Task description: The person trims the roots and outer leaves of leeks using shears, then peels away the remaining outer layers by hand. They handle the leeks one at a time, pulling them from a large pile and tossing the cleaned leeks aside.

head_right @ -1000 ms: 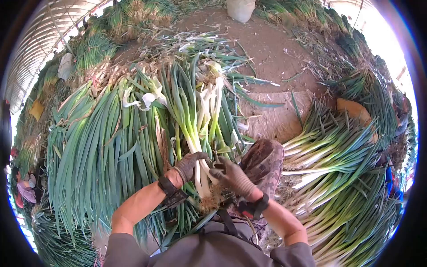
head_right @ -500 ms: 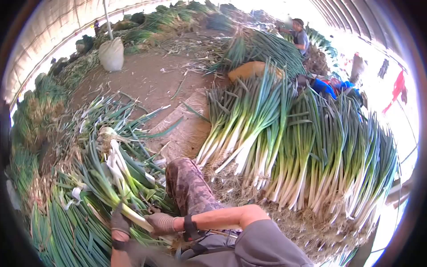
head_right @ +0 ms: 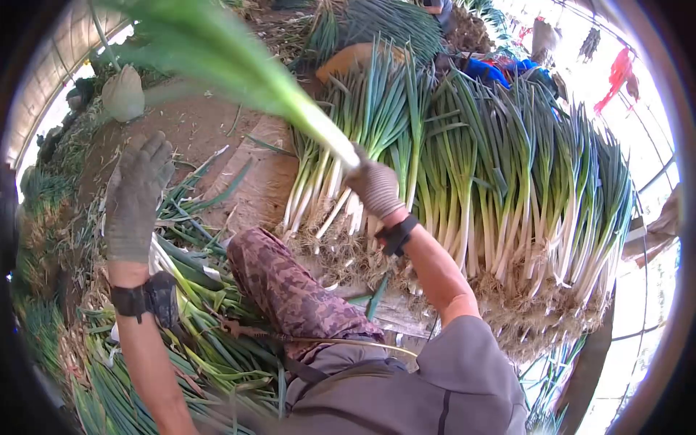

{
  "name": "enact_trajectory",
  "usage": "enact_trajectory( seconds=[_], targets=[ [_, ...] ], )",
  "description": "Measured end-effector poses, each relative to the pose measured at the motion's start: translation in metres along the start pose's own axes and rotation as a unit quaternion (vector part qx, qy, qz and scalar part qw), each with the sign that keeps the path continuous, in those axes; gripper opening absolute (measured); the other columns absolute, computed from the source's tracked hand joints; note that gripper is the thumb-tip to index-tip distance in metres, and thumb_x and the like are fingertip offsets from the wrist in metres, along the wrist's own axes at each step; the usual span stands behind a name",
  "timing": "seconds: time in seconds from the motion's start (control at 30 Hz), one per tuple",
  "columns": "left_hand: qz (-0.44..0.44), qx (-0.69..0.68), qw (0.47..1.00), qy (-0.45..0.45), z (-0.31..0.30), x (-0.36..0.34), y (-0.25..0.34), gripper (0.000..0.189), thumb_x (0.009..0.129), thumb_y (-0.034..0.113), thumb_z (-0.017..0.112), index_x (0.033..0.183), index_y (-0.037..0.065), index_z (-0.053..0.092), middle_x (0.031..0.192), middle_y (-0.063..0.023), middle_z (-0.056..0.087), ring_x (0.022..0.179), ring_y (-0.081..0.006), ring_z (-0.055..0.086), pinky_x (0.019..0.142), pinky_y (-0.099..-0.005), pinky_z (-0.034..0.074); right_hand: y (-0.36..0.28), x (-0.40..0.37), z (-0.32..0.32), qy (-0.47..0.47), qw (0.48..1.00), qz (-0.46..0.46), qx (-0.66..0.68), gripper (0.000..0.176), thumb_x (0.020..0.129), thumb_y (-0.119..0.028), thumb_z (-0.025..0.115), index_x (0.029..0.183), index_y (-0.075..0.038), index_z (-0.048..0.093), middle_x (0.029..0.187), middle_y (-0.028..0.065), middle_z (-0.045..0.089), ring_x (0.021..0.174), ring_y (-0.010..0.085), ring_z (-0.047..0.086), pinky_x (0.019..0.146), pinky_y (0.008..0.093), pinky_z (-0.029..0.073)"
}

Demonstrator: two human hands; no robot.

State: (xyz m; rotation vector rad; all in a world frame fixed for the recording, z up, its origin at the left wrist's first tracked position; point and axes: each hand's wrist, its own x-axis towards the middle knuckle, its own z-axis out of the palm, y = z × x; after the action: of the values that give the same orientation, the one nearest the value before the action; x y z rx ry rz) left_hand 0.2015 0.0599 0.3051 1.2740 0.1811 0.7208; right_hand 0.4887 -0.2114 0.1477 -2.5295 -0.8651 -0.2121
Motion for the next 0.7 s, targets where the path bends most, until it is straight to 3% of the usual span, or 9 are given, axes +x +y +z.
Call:
enact_trajectory(
  seconds=[0.1, 0.17, 0.27, 0.33, 0.37, 0.4, 0.5, 0.63, 0.7],
  targets=[
    [0.036, 0.148, 0.988, -0.030, 0.008, -0.036, -0.028, 0.082, 0.096, 0.039, 0.066, 0.153, -0.005, 0.027, 0.155, -0.0237, 0.037, 0.146, -0.0323, 0.036, 0.122, -0.0430, 0.030, 0.103, 0.012, 0.060, 0.063, 0.990, 0.122, 0.019, 0.058, 0.086, -0.030, 0.073, 0.136, -0.008, 0.053, 0.083, 0.0167, 0.072, 0.071, 0.0352, 0.071, 0.067, 0.0441, 0.059],
    [-0.036, 0.168, 0.982, 0.075, -0.022, -0.074, -0.075, 0.097, 0.086, 0.046, 0.077, 0.152, -0.006, 0.029, 0.151, -0.0214, 0.044, 0.140, -0.0291, 0.045, 0.116, -0.0407, 0.039, 0.181, -0.003, 0.116, 0.058, 0.975, 0.194, 0.087, 0.054, 0.082, -0.032, 0.074, 0.126, -0.005, 0.060, 0.091, 0.0214, 0.072, 0.082, 0.0373, 0.071, 0.074, 0.0461, 0.057],
    [-0.209, 0.262, 0.921, 0.200, -0.121, -0.152, -0.133, 0.056, 0.094, 0.022, 0.069, 0.139, -0.004, 0.048, 0.128, -0.0145, 0.060, 0.114, -0.0214, 0.058, 0.095, -0.0332, 0.049, 0.307, -0.023, 0.207, -0.004, 0.895, 0.324, 0.308, 0.047, 0.081, -0.035, 0.073, 0.111, 0.001, 0.067, 0.099, 0.0202, 0.072, 0.086, 0.0315, 0.070, 0.074, 0.0449, 0.054],
    [-0.197, 0.361, 0.857, 0.310, -0.182, -0.217, -0.161, 0.067, 0.082, 0.010, 0.076, 0.139, -0.008, 0.044, 0.125, -0.0157, 0.059, 0.116, -0.0239, 0.058, 0.096, -0.0363, 0.049, 0.304, -0.035, 0.181, -0.025, 0.841, 0.404, 0.360, 0.034, 0.086, -0.028, 0.074, 0.101, 0.001, 0.065, 0.085, 0.0077, 0.062, 0.069, 0.0195, 0.053, 0.057, 0.0395, 0.046],
    [-0.223, 0.333, 0.858, 0.320, -0.197, -0.240, -0.154, 0.070, 0.080, 0.011, 0.079, 0.138, -0.009, 0.045, 0.126, -0.0170, 0.059, 0.116, -0.0245, 0.058, 0.096, -0.0360, 0.048, 0.276, -0.041, 0.148, -0.024, 0.889, 0.375, 0.261, 0.038, 0.084, -0.029, 0.075, 0.102, 0.003, 0.064, 0.085, 0.0094, 0.065, 0.070, 0.0207, 0.056, 0.062, 0.0413, 0.048],
    [-0.253, 0.306, 0.857, 0.329, -0.203, -0.258, -0.140, 0.072, 0.077, 0.012, 0.082, 0.137, -0.009, 0.046, 0.127, -0.0184, 0.058, 0.116, -0.0250, 0.057, 0.096, -0.0358, 0.048, 0.278, -0.039, 0.155, 0.008, 0.876, 0.406, 0.260, 0.040, 0.082, -0.029, 0.077, 0.103, 0.003, 0.065, 0.085, 0.0110, 0.067, 0.070, 0.0228, 0.059, 0.065, 0.0424, 0.049],
    [-0.263, 0.397, 0.802, 0.361, -0.203, -0.287, -0.118, 0.066, 0.077, 0.013, 0.084, 0.130, -0.009, 0.051, 0.118, -0.0170, 0.061, 0.103, -0.0217, 0.060, 0.086, -0.0334, 0.051, 0.266, -0.041, 0.154, 0.010, 0.884, 0.408, 0.228, 0.049, 0.076, -0.030, 0.082, 0.107, 0.004, 0.065, 0.091, 0.0181, 0.070, 0.082, 0.0321, 0.067, 0.074, 0.0440, 0.053],
    [-0.368, 0.426, 0.787, 0.253, -0.208, -0.298, -0.123, 0.051, 0.074, 0.018, 0.088, 0.110, -0.009, 0.062, 0.084, -0.0058, 0.063, 0.070, -0.0157, 0.058, 0.062, -0.0325, 0.048, 0.205, -0.037, 0.135, 0.002, 0.903, 0.427, 0.036, 0.061, 0.075, -0.035, 0.079, 0.118, 0.004, 0.060, 0.110, 0.0259, 0.069, 0.102, 0.0401, 0.068, 0.087, 0.0457, 0.054],
    [-0.395, 0.410, 0.784, 0.247, -0.215, -0.299, -0.143, 0.048, 0.074, 0.022, 0.086, 0.104, -0.008, 0.064, 0.084, -0.0082, 0.066, 0.074, -0.0182, 0.062, 0.067, -0.0341, 0.051, 0.175, -0.029, 0.129, -0.015, 0.916, 0.401, -0.013, 0.066, 0.078, -0.038, 0.076, 0.125, 0.001, 0.053, 0.125, 0.0282, 0.063, 0.115, 0.0413, 0.063, 0.095, 0.0490, 0.052]
  ],
)
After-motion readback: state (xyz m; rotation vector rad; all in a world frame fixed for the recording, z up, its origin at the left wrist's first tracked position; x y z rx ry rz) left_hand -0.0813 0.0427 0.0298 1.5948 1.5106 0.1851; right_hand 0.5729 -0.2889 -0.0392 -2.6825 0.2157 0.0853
